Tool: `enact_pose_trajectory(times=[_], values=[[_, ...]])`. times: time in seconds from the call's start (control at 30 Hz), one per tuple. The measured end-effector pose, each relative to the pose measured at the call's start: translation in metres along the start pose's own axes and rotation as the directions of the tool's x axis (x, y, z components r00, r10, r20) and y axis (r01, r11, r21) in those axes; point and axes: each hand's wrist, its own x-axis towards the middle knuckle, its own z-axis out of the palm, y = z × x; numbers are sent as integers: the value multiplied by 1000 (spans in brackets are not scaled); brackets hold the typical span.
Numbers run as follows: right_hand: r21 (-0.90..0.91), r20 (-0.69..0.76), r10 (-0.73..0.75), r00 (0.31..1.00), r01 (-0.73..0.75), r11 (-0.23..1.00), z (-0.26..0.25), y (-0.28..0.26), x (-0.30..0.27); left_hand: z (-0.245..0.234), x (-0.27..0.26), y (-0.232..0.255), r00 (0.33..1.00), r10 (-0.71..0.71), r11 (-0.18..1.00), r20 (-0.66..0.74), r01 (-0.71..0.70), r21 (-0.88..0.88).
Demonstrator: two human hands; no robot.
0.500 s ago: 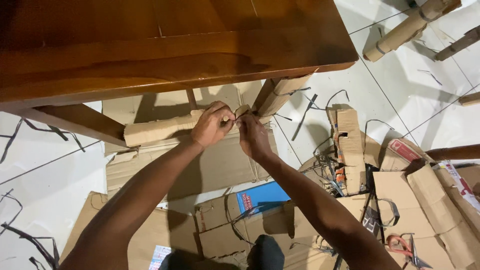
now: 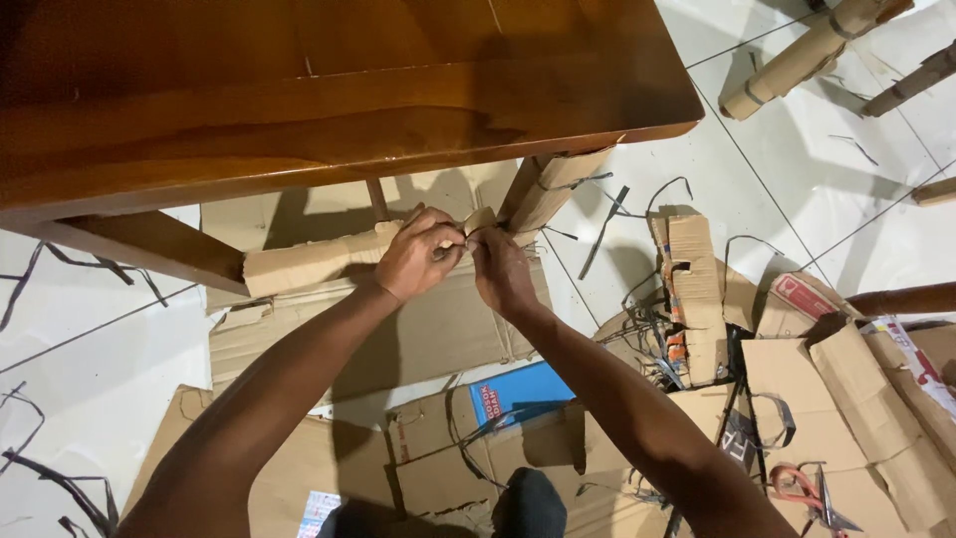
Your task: Wrapping chair legs with cardboard and securing them with plastic ties
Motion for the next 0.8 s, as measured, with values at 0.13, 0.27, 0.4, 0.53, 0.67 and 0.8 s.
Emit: enact_pose_trajectory(times=[0.13, 0.27, 0.4, 0.53, 0.67, 0.8], values=[[4, 13, 20, 1000, -20, 1000, -2, -5, 2, 0, 3, 1, 1000, -2, 1000, 4, 2, 2], [-8, 32, 56, 998, -56, 998, -7, -12, 2, 7, -1, -10, 997, 74, 991, 3, -74, 114], [-207, 54, -61, 997, 71, 976, -5, -7, 0, 8, -1, -10, 998, 50, 993, 24, -52, 108], [-21, -27, -75, 997, 75, 997, -7, -8, -3, 6, 4, -6, 999, 11, 997, 50, -15, 69], [-43, -111, -259, 959, 256, 966, -8, 5, -12, 9, 2, -14, 998, -34, 997, 59, 30, 76], [-125, -38, -300, 953, 293, 948, -15, 14, -20, 15, 4, -15, 992, -110, 993, 63, 107, 45]])
